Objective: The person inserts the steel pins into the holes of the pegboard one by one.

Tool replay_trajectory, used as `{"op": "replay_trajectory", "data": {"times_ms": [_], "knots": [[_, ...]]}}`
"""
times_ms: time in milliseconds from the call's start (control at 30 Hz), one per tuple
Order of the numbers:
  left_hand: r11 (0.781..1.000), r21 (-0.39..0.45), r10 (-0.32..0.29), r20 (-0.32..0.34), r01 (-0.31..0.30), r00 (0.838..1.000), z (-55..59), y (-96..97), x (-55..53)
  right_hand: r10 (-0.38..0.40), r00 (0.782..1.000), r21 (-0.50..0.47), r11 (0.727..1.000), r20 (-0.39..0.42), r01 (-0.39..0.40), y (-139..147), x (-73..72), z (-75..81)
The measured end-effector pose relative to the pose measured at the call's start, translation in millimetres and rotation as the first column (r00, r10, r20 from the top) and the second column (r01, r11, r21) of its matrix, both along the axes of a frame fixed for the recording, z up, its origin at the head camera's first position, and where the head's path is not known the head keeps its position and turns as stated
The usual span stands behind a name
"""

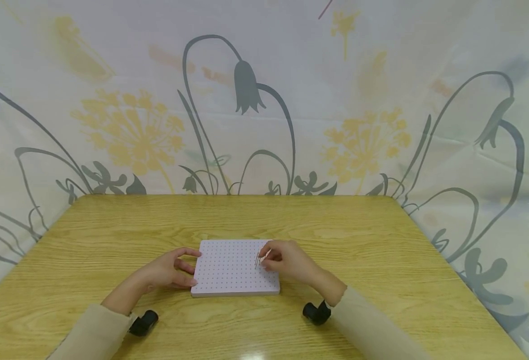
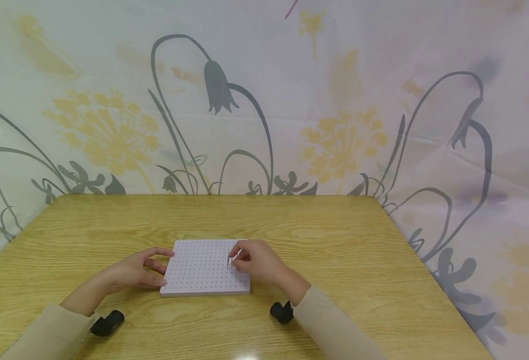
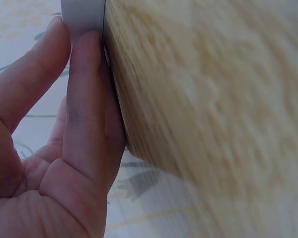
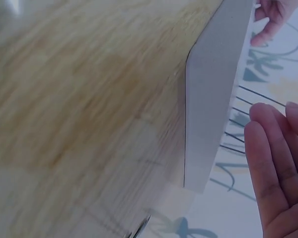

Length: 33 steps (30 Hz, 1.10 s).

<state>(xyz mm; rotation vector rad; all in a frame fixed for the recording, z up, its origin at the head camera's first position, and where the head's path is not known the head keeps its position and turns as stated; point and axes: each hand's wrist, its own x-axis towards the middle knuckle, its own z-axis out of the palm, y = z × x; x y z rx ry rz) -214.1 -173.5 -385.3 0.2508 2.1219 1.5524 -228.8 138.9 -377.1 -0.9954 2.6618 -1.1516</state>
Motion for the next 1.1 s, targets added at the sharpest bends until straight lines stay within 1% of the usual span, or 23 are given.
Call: {"op": "replay_trajectory", "data": {"times_ms": [167, 367, 533, 667, 767, 933, 1100], "knots": [[1.0, 0.002, -0.002, 0.003, 0.002, 1.0, 0.3, 0.1, -0.7, 0.019, 1.0, -0.025, 1.0, -0.008, -0.019, 9.5, 2.5, 2.2], [1.0, 0.006, 0.0, 0.009, 0.0, 1.0, 1.2, 1.1, -0.2, 0.025, 0.999, -0.026, 0.999, -0.037, -0.026, 20.6, 4.2, 1.7], [1.0, 0.002, 0.01, 0.014, -0.01, 1.0, 1.4, 1.6, 0.7, 0.013, 0.999, -0.037, 0.999, -0.039, -0.014, 29.7, 5.3, 0.4], [1.0, -0.002, 0.008, 0.011, -0.008, 1.0, 0.3, 1.0, 0.4, -0.008, 1.0, -0.042, 0.999, -0.007, 0.007, 37.6, 6.6, 0.7], [1.0, 0.0, 0.006, 0.013, -0.006, 1.0, -1.0, 0.2, -0.1, -0.021, 1.0, -0.039, 0.999, -0.001, 0.021, 43.6, 7.4, 0.1], [1.0, -0.007, 0.003, 0.005, -0.003, 1.0, -1.8, -0.4, -0.5, -0.034, 0.999, -0.036, 0.999, -0.001, 0.034, 53.8, 9.3, -2.0], [1.0, -0.025, 0.017, -0.001, -0.017, 1.0, -1.8, 0.3, -0.3, -0.059, 0.998, -0.028, 0.998, 0.001, 0.059, 62.9, 10.7, -3.4]]}}
